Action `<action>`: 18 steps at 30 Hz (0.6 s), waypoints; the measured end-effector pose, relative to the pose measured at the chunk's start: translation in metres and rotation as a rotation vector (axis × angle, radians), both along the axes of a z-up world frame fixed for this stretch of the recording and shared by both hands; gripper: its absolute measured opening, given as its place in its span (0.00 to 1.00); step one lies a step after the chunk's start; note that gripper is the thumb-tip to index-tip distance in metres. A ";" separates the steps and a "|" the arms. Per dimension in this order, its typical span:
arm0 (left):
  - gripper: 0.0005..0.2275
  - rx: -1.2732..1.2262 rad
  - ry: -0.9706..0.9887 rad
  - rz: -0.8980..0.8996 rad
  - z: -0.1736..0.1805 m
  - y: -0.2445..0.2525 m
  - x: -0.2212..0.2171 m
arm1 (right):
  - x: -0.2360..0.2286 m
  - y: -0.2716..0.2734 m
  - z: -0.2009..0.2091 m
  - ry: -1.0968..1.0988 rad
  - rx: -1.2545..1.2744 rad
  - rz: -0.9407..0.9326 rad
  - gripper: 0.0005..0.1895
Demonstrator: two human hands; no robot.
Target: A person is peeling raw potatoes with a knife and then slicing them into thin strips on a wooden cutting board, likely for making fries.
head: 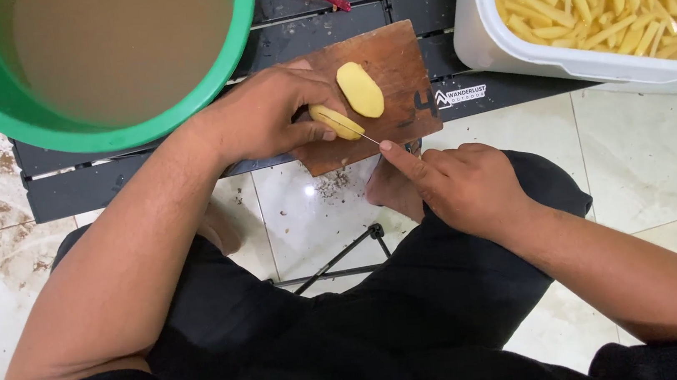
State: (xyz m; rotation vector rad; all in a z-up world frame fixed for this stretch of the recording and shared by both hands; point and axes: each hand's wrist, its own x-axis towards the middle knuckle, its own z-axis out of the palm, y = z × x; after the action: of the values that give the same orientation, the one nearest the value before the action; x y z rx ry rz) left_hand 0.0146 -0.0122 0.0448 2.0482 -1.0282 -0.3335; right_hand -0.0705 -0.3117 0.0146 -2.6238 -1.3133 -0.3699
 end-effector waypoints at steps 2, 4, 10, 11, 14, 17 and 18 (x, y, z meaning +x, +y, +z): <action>0.08 -0.009 0.006 0.004 -0.003 0.000 0.000 | 0.002 -0.001 0.000 0.014 -0.015 0.002 0.29; 0.08 -0.018 0.013 0.010 -0.004 0.000 0.000 | 0.003 -0.002 -0.001 0.030 -0.030 0.005 0.30; 0.08 -0.027 0.027 0.016 -0.004 0.000 0.000 | 0.003 -0.001 -0.004 0.001 -0.062 0.006 0.32; 0.08 -0.032 0.030 0.016 -0.003 0.000 0.000 | 0.003 -0.001 -0.004 -0.030 -0.077 0.000 0.32; 0.08 -0.036 0.032 0.016 -0.003 0.000 0.000 | 0.005 0.000 -0.007 -0.049 -0.094 0.000 0.32; 0.08 -0.034 0.036 0.024 -0.001 -0.002 -0.001 | 0.007 0.001 -0.010 -0.046 -0.081 0.008 0.31; 0.08 -0.033 0.038 0.031 -0.001 -0.002 -0.001 | 0.008 0.002 -0.011 -0.058 -0.069 0.009 0.31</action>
State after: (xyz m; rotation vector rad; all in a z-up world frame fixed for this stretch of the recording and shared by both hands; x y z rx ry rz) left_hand 0.0135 -0.0144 0.0442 2.0183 -0.9721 -0.3356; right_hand -0.0626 -0.3097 0.0040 -2.6815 -1.3796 -0.4094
